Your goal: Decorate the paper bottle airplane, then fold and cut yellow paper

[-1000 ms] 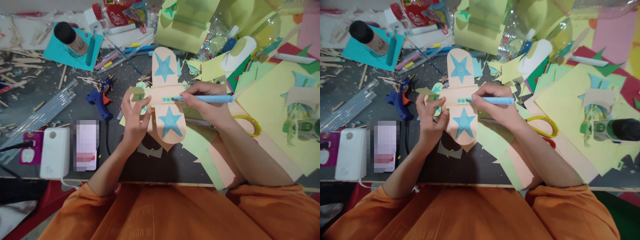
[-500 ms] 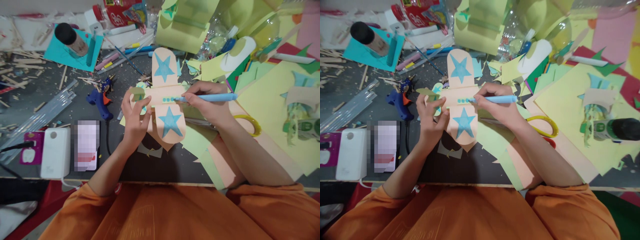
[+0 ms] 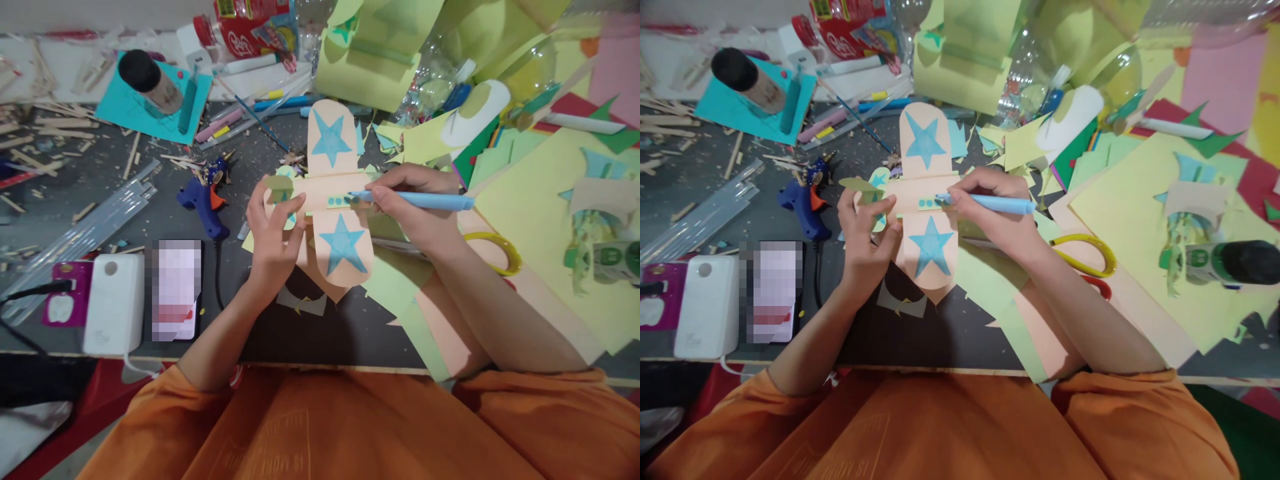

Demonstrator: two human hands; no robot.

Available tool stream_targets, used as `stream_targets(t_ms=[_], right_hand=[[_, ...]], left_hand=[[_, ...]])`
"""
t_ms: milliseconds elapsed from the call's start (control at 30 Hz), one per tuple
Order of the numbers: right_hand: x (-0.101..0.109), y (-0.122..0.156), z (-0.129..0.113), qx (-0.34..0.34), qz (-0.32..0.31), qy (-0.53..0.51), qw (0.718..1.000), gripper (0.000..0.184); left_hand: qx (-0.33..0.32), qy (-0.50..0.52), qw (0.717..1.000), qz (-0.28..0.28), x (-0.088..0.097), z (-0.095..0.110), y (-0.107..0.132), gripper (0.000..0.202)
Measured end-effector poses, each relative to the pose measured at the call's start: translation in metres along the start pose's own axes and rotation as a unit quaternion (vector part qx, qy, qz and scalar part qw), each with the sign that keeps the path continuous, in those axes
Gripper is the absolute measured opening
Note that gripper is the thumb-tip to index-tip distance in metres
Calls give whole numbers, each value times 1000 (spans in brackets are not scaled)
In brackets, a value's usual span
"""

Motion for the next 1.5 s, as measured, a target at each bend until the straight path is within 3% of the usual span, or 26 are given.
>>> stream_targets(t_ms=[133,367,800,1000,1233,1500], right_hand=[[-8,2,-5,26,-26,3,999,17],[-14,2,-4,8,-59,23,998,15],[-13,1,-8,32,-53,-7,998,21],[-2,0,3,-8,2,-11,1000,23],[-17,3,-2,-8,-71,16,997,22],[-17,1,0,1,-77,31,997,19]], left_hand=[[-5,-3,1000,7,1,2,0,44],[-9,-4,1000,4,0,1,0,46],[-12,5,1000,16,1,2,0,45],[-5,11,1000,16,-1,-1,1,45],[-20,-6,999,31,1,2,0,48],[-16,18,1000,19,0,3,1,44]])
Point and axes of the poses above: each hand's wrist, its own y-axis away from the middle knuckle, its own x-axis out of the back of the hand, z = x × y, the point moved 8 cm from there along -y, towards the middle knuckle, and after that the axes turned 14 degrees about -y, right-handed, at the moved point
